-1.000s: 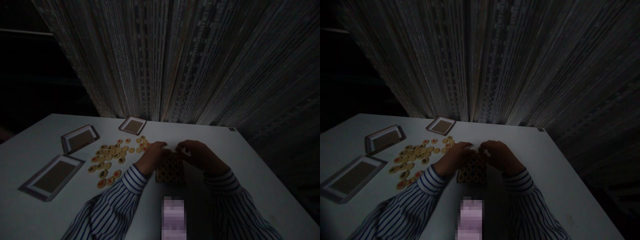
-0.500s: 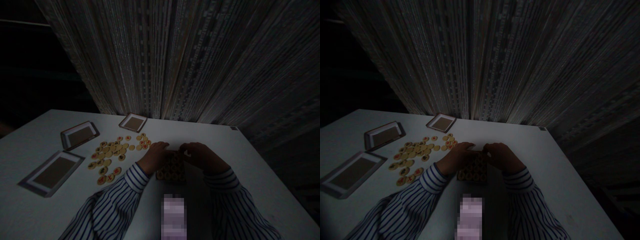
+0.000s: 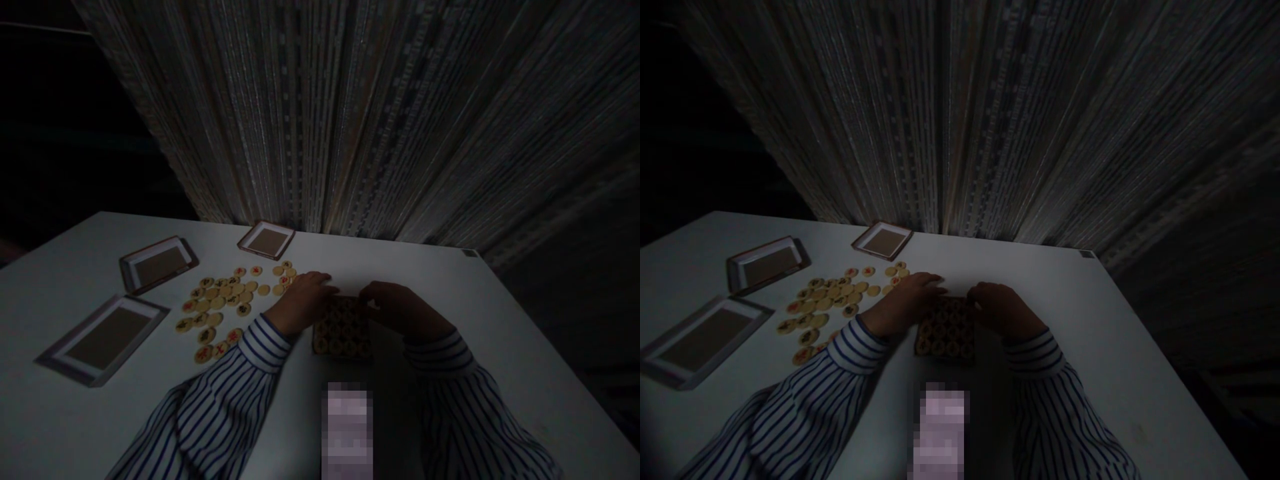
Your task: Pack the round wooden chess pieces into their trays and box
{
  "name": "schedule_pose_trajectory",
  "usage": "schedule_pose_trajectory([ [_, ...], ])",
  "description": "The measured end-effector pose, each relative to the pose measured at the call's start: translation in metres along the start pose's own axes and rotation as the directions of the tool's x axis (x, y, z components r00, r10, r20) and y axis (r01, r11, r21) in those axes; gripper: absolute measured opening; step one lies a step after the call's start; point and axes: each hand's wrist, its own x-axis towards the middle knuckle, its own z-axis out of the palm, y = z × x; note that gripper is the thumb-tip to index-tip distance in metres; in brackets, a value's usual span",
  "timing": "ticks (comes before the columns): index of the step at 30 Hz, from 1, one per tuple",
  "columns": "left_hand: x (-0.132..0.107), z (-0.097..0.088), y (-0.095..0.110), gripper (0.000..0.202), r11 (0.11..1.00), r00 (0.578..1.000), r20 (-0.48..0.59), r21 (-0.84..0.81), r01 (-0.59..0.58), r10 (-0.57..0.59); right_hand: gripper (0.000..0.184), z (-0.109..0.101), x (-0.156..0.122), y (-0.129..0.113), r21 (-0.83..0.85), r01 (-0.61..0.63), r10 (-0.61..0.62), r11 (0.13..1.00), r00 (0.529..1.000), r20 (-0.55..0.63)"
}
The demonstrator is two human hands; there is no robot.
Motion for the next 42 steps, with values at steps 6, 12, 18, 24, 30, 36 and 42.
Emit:
schedule_pose_trajectory([
  [6, -0.001, -0.004, -0.010, 0.029, 1.000, 0.999, -0.033, 0.005, 0.019, -0.018, 0.019, 0.003, 0.002, 0.003, 0.000, -0.003, 0.003, 1.000, 0.999, 0.037],
  [12, -0.002, -0.006, -0.020, 0.028, 1.000, 0.999, -0.045, 0.002, 0.018, -0.017, 0.020, 0.006, 0.003, 0.005, 0.001, 0.004, -0.004, 1.000, 0.999, 0.033],
  [18, -0.003, -0.010, -0.023, 0.028, 1.000, 0.999, -0.024, -0.003, 0.021, -0.021, 0.020, 0.006, 0.003, 0.005, -0.005, 0.004, -0.003, 1.000, 0.999, 0.045],
  [24, -0.003, -0.012, -0.024, 0.029, 1.000, 0.999, -0.026, -0.006, 0.023, -0.023, 0.021, 0.009, 0.004, 0.008, -0.012, -0.002, 0.002, 1.000, 0.999, 0.036],
  [30, -0.003, -0.013, -0.025, 0.028, 1.000, 1.000, -0.019, 0.014, 0.017, -0.017, 0.020, 0.013, 0.006, 0.012, 0.006, 0.003, -0.004, 1.000, 0.999, 0.043],
  [36, -0.004, -0.014, -0.025, 0.029, 1.000, 1.000, -0.028, 0.014, 0.012, -0.011, 0.021, 0.009, 0.004, 0.011, 0.045, -0.007, 0.004, 0.999, 0.999, 0.052],
  [42, -0.003, -0.012, -0.029, 0.029, 1.000, 1.000, -0.006, -0.005, 0.006, -0.006, 0.024, 0.007, 0.003, 0.010, -0.001, -0.003, 0.003, 1.000, 0.999, 0.046],
])
